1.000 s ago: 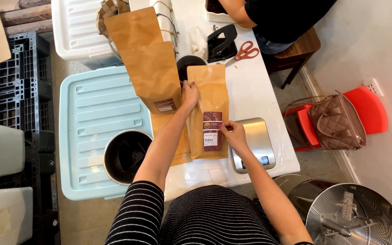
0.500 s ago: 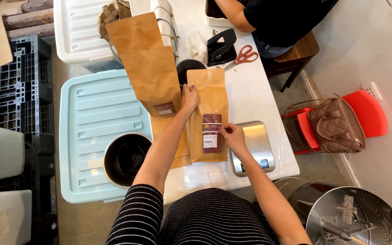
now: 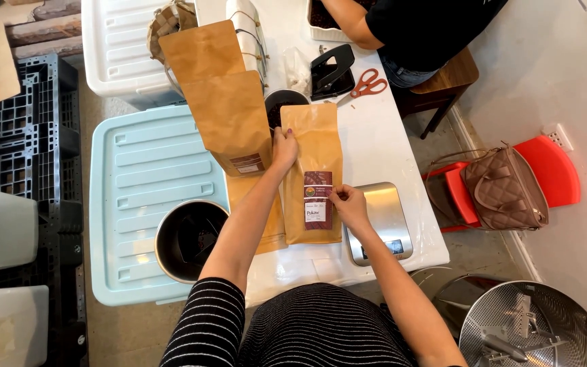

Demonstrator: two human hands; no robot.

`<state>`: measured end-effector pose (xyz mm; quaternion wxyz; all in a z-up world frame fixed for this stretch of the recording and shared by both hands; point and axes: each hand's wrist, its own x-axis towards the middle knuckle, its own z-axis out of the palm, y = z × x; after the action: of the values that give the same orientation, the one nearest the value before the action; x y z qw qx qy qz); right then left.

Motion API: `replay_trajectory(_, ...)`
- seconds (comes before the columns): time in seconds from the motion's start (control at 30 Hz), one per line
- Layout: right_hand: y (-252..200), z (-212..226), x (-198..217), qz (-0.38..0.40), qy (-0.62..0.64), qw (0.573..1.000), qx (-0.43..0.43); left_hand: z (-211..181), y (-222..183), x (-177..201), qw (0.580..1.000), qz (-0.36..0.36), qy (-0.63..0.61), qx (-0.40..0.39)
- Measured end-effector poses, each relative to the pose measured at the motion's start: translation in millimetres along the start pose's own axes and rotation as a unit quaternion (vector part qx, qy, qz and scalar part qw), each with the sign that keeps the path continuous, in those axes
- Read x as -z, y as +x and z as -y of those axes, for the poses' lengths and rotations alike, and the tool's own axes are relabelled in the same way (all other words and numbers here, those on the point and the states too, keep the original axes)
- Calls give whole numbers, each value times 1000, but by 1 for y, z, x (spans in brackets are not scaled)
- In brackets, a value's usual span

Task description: Apply labels to coffee bags and mark them with a pen

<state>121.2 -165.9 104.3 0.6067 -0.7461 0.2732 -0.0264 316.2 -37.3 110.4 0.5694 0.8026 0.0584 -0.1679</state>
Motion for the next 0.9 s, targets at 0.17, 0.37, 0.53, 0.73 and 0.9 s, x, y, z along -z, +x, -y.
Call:
replay_trajectory(0.17, 2, 1, -1, -2, -12, 1000, -8, -8, -5, 2, 1000, 3, 14, 5)
replay_trajectory(0.37, 0, 4, -5, -22, -40, 999, -5, -3, -1, 0, 1000, 1, 10, 5)
replay_trajectory(0.53, -6, 16, -7, -52, -71, 996, 4, 3, 4, -1, 1000, -4, 7, 2)
replay_trajectory(0.73, -9, 41, 5, -80, -127, 989, -4, -1, 2, -1, 1000, -8, 14, 6)
replay_trajectory(0.9, 13, 21, 9, -86, -80, 993, 10, -5, -5, 1, 1000, -8, 4, 4)
